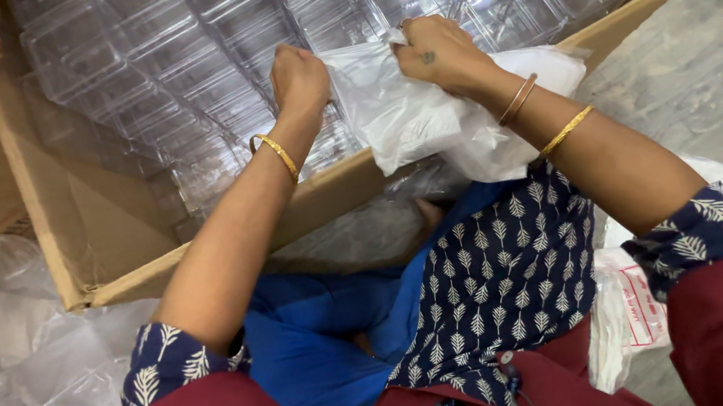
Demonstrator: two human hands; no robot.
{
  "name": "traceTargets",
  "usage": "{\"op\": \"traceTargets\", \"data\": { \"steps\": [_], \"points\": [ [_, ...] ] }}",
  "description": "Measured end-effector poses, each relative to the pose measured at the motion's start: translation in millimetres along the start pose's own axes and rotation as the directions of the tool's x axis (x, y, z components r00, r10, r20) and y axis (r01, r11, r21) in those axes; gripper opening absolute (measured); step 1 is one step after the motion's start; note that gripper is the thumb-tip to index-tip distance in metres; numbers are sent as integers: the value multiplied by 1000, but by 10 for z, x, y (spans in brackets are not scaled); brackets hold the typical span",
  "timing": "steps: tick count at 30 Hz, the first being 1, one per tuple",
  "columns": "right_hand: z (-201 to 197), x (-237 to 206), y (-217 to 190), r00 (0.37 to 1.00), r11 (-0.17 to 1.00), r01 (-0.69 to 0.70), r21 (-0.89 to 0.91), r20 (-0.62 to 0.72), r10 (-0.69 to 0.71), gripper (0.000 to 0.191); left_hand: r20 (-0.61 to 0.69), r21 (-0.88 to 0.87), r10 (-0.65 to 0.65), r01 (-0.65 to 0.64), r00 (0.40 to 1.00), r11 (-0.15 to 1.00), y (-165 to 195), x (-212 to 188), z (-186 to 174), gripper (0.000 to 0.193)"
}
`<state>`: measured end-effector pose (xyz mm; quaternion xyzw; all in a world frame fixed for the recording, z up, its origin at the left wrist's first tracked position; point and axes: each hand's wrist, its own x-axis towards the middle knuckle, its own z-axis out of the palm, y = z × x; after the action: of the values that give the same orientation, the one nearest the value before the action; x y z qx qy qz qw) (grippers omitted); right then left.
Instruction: The person sits on the floor in front of a large cardboard box of clear plastic containers. They take a plastic bag, place a container inside it, and put the bagged container back into the box, repeating this for container after container.
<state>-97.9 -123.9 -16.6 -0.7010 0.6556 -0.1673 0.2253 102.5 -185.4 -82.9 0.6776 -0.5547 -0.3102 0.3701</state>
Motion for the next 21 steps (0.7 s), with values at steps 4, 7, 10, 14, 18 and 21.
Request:
{"op": "traceTargets", "data": {
  "steps": [4, 7, 10, 14, 18, 21],
  "points": [
    [-78, -45, -154, 979, 972, -190, 142, 108, 175, 33, 56, 19, -116, 115, 992, 993, 2, 55, -15, 19],
    [-63, 25, -169, 936, 936, -320, 149, 202, 288, 34, 189, -26, -190, 198, 964, 980, -23, 66, -89, 27],
    [15, 141, -60, 986, 994, -107, -7, 128, 107, 33, 246, -14, -157, 165, 957, 986, -67, 51, -111, 27],
    [127, 225, 95, 995, 978, 85, -193, 73, -72, 27, 266, -238, -121, 187, 956, 953, -56, -15, -107, 8],
    [-30, 58, 67, 997, 996, 70, 55, 19, -71, 31, 289, -553, 32, 139, 957, 822, 144, -240, -341, 7],
    [-347, -343, -68, 924, 939, 318, 133, -264, -276, 25, 173, -709, 295, -89, 940, 699, 379, -650, -709, 6]
  ]
}}
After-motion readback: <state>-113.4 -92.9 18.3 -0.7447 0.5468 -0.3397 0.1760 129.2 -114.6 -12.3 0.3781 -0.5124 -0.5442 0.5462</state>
